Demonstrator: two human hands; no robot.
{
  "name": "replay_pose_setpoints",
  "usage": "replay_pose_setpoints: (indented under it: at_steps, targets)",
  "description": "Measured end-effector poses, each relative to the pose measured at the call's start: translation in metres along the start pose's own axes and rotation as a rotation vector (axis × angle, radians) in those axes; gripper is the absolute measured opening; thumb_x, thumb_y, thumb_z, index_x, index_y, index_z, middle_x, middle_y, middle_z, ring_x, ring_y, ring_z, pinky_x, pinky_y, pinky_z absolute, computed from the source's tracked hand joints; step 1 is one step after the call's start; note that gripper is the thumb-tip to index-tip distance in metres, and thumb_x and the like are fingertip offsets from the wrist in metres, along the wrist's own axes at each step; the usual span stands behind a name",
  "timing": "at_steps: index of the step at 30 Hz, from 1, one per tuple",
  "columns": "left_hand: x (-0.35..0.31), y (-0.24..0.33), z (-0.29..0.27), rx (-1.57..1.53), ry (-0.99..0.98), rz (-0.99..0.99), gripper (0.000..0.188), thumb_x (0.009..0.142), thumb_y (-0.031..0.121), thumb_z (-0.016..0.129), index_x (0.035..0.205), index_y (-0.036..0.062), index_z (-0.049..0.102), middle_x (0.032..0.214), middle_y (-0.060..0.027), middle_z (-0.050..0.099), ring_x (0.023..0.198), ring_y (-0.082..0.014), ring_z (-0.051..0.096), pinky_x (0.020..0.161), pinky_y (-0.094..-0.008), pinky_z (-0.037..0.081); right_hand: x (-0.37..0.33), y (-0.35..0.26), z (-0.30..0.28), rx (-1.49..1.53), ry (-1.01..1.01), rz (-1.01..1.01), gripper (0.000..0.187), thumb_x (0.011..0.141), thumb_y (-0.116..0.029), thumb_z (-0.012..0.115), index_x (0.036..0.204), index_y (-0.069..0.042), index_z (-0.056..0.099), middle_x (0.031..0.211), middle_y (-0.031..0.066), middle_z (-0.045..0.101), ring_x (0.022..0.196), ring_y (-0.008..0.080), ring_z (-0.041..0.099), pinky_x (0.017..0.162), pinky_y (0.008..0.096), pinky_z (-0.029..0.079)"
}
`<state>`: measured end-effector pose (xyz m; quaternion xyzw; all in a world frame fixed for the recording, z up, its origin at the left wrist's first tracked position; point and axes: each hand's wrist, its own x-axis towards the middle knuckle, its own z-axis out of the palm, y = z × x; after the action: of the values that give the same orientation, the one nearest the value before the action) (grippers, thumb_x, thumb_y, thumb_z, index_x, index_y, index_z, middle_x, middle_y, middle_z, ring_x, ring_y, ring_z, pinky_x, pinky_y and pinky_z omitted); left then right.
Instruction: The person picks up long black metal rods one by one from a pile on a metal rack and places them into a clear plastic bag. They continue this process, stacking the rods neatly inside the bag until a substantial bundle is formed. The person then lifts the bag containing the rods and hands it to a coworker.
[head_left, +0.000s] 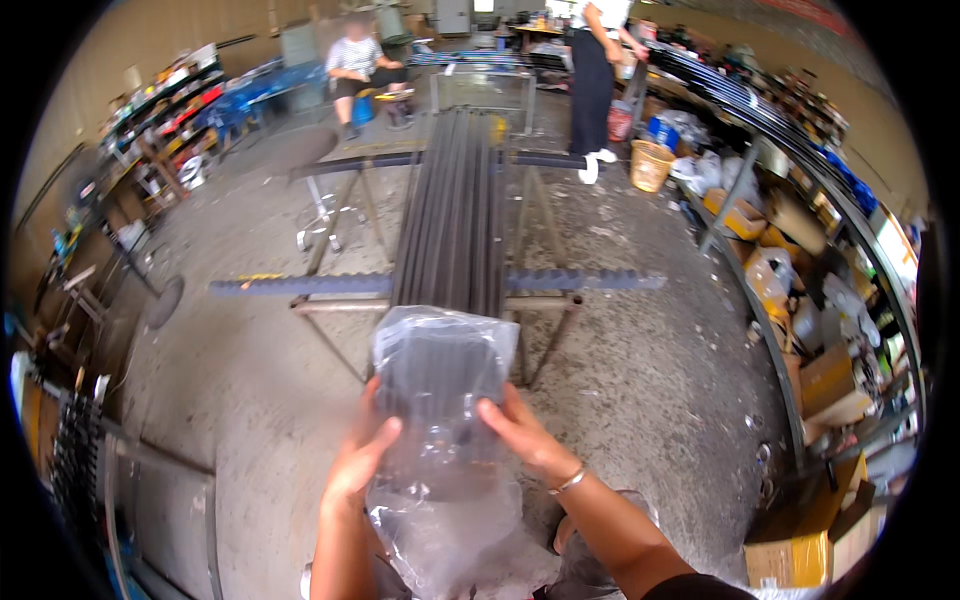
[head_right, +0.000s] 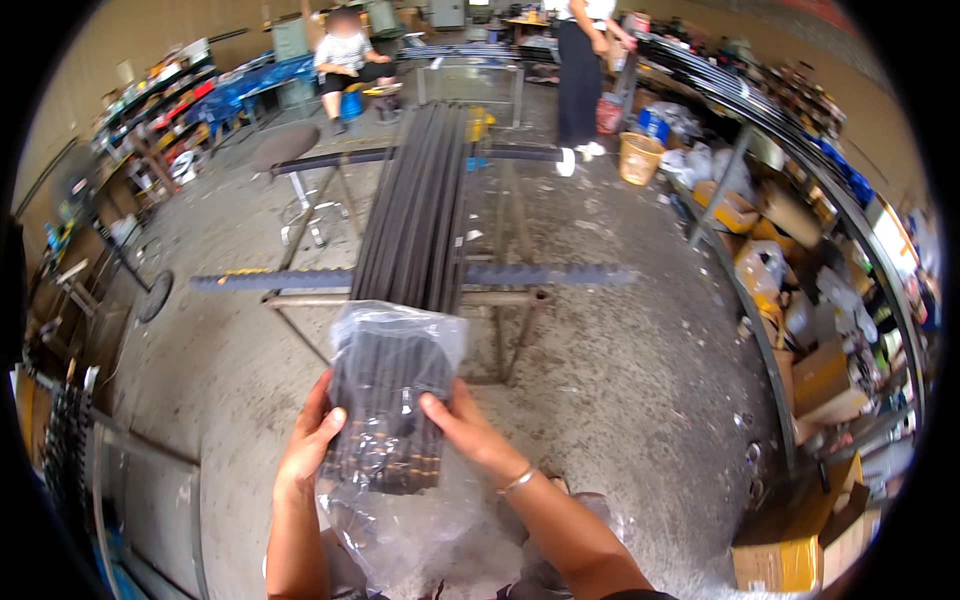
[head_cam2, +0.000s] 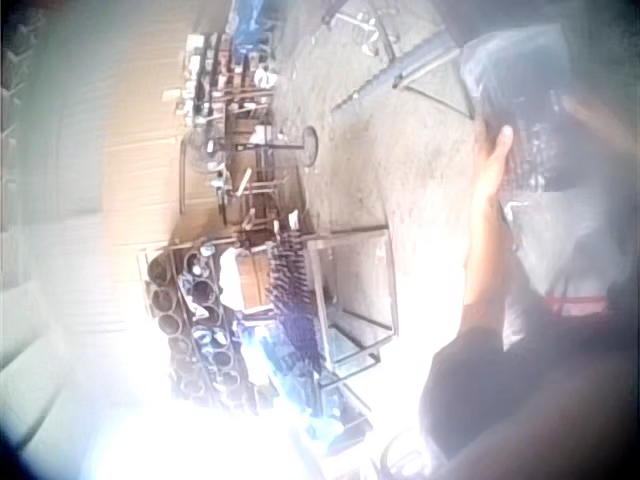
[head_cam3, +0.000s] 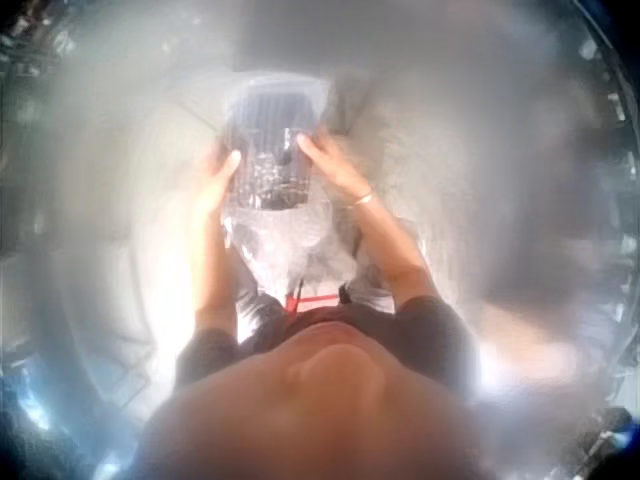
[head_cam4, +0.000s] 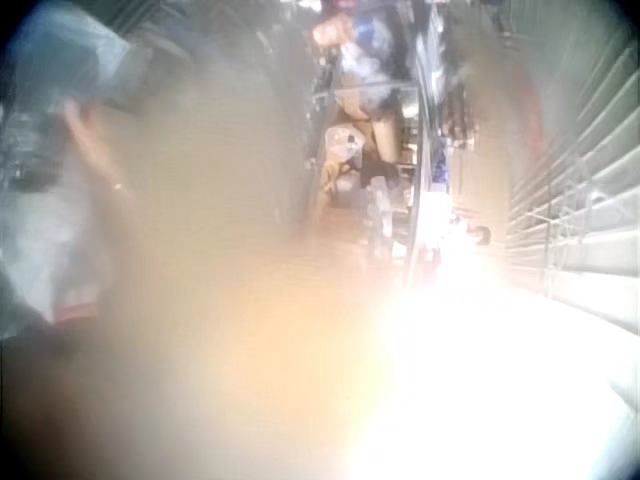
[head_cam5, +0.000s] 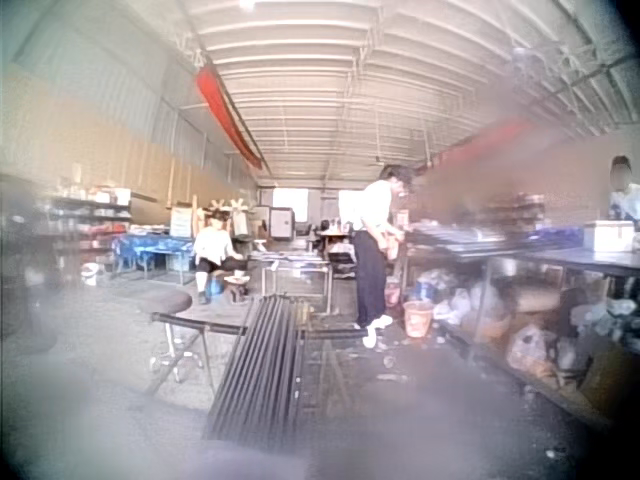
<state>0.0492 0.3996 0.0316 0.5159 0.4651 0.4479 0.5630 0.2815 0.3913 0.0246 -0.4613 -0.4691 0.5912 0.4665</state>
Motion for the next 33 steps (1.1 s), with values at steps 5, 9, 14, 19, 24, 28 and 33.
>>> replay_pose_setpoints:
  at_steps: [5, 9, 14, 19, 24, 28, 33]
  targets:
    - [-0.003, 0.024, 0.016, -0.042, -0.002, 0.015, 0.079, 0.082, 0.027, 0.067, 0.141, -0.0049, 0.024, 0.143, -0.0190, 0.032, 0.134, -0.0271, 0.029, 0.109, -0.0343, 0.022, 0.012, 0.011, 0.004, 0.026, 0.009, -0.069, 0.075, 0.087, -0.049, 0.057, 0.127, 0.009, 0.029, 0.123, 0.0171, 0.046, 0.116, 0.0209, 0.043, 0.098, 0.0318, 0.037]
    - [0.000, 0.016, 0.016, 0.035, 0.027, 0.065, 0.081, 0.078, 0.026, 0.072, 0.140, -0.0015, 0.029, 0.138, -0.0176, 0.040, 0.127, -0.0270, 0.038, 0.104, -0.0352, 0.031, 0.016, 0.017, 0.001, 0.035, 0.002, -0.043, 0.074, 0.087, -0.049, 0.058, 0.125, 0.009, 0.030, 0.121, 0.0171, 0.047, 0.115, 0.0210, 0.045, 0.097, 0.0315, 0.038]
    - [-0.005, 0.022, 0.014, -0.040, 0.000, 0.036, 0.088, 0.074, 0.031, 0.075, 0.140, -0.0018, 0.029, 0.139, -0.0193, 0.038, 0.128, -0.0281, 0.037, 0.105, -0.0359, 0.029, 0.012, 0.011, 0.005, 0.056, -0.008, -0.028, 0.075, 0.086, -0.047, 0.060, 0.125, 0.009, 0.030, 0.121, 0.0171, 0.047, 0.115, 0.0213, 0.045, 0.097, 0.0318, 0.038]
    - [-0.006, 0.022, 0.016, -0.009, 0.022, 0.025, 0.089, 0.073, 0.032, 0.076, 0.140, -0.0024, 0.028, 0.138, -0.0190, 0.038, 0.127, -0.0279, 0.037, 0.105, -0.0353, 0.029, 0.014, 0.014, 0.005, 0.069, -0.003, -0.052, 0.076, 0.086, -0.047, 0.061, 0.127, 0.009, 0.030, 0.124, 0.0171, 0.046, 0.118, 0.0215, 0.043, 0.100, 0.0327, 0.035]
    - [-0.003, 0.019, 0.014, -0.010, 0.010, 0.048, 0.088, 0.074, 0.032, 0.076, 0.140, -0.0027, 0.029, 0.137, -0.0187, 0.041, 0.126, -0.0276, 0.039, 0.104, -0.0356, 0.031, 0.016, 0.016, 0.005, 0.115, -0.039, -0.070, 0.076, 0.086, -0.047, 0.061, 0.128, 0.008, 0.029, 0.126, 0.0169, 0.045, 0.119, 0.0216, 0.042, 0.101, 0.0330, 0.034]
    - [-0.003, 0.018, 0.014, 0.003, 0.007, 0.061, 0.087, 0.074, 0.032, 0.075, 0.139, -0.0027, 0.030, 0.135, -0.0184, 0.043, 0.124, -0.0271, 0.040, 0.103, -0.0357, 0.032, 0.015, 0.015, 0.005, 0.086, -0.026, -0.044, 0.076, 0.086, -0.048, 0.060, 0.128, 0.008, 0.030, 0.125, 0.0172, 0.045, 0.118, 0.0216, 0.042, 0.101, 0.0327, 0.035]
    - [-0.004, 0.021, 0.016, -0.002, 0.013, 0.062, 0.085, 0.074, 0.034, 0.075, 0.138, -0.0026, 0.032, 0.131, -0.0170, 0.046, 0.119, -0.0254, 0.043, 0.099, -0.0346, 0.035, 0.014, 0.011, 0.004, 0.055, -0.022, -0.010, 0.074, 0.086, -0.048, 0.060, 0.124, 0.009, 0.032, 0.121, 0.0173, 0.047, 0.114, 0.0205, 0.045, 0.097, 0.0310, 0.038]
